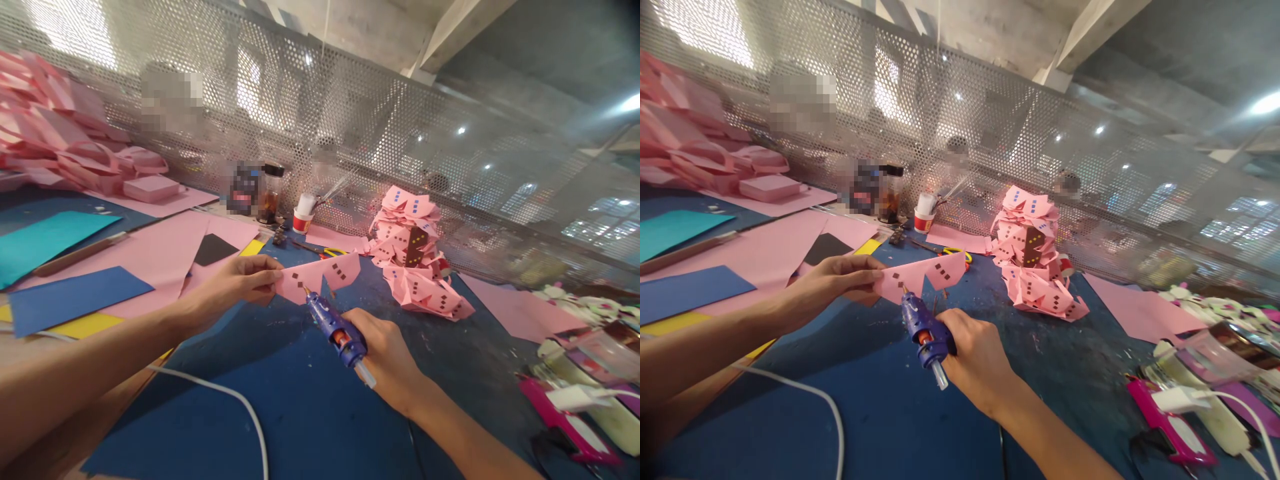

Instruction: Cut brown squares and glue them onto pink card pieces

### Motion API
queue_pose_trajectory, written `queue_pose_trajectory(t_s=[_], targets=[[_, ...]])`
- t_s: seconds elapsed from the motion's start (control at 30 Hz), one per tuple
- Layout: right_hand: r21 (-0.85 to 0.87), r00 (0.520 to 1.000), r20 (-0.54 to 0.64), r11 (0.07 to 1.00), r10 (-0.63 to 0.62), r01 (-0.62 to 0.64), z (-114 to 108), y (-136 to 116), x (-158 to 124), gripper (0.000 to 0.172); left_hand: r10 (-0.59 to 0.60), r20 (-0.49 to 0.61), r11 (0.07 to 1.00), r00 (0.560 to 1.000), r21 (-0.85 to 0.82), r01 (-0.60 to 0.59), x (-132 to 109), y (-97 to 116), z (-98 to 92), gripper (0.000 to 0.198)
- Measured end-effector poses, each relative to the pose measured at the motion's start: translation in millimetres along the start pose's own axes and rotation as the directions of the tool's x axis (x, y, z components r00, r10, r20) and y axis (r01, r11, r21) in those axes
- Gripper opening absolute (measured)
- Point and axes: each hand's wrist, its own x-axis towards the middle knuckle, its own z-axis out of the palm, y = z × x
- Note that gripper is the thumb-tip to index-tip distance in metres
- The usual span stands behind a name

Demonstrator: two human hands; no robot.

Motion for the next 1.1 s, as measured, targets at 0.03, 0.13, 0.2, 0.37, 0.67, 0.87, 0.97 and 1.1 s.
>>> queue_pose_trajectory(t_s=[0.03, 0.13, 0.2, 0.37, 0.67, 0.87, 0.97, 1.1], targets=[[0.003, 1.000, 0.000, 1.000, -0.001, 0.001, 0, 0, 0, 0.012, 0.004, 0.001, 1.000, 1.000, 0.005, -0.004, 0, 0, 0.0, 0.033], [0.009, 1.000, 0.013, 1.000, 0.005, -0.005, 0, 1, 0, 0.011, 0.016, 0.010, 1.000, 1.000, 0.023, -0.017, 0, 1, -0.2, 0.033], [0.007, 1.000, 0.017, 1.000, 0.009, -0.009, 0, 1, 0, 0.011, 0.017, 0.009, 0.999, 1.000, 0.035, -0.018, 0, 1, -0.1, 0.034], [-0.003, 1.000, 0.019, 1.000, 0.015, -0.014, 1, 1, 0, 0.010, 0.032, -0.034, 0.999, 0.999, 0.034, -0.031, -2, 4, 2.0, 0.033], [-0.046, 1.000, 0.006, 0.999, 0.000, 0.000, 1, 2, -1, 0.011, 0.030, -0.042, 0.998, 0.999, 0.049, -0.028, -2, 6, 2.4, 0.035], [-0.043, 0.999, 0.033, 0.999, 0.029, -0.027, 1, 0, -1, 0.009, 0.017, -0.032, 0.999, 0.999, 0.029, -0.016, -2, 6, 0.5, 0.032], [-0.049, 0.999, 0.034, 0.998, 0.034, -0.032, 0, 0, -1, 0.008, 0.024, -0.032, 0.999, 0.999, 0.042, -0.023, -4, 9, 1.3, 0.031], [-0.056, 0.999, 0.042, 0.998, 0.034, -0.031, 0, 0, 0, 0.008, 0.039, -0.034, 0.998, 0.999, 0.041, -0.037, -6, 12, 2.9, 0.031]])
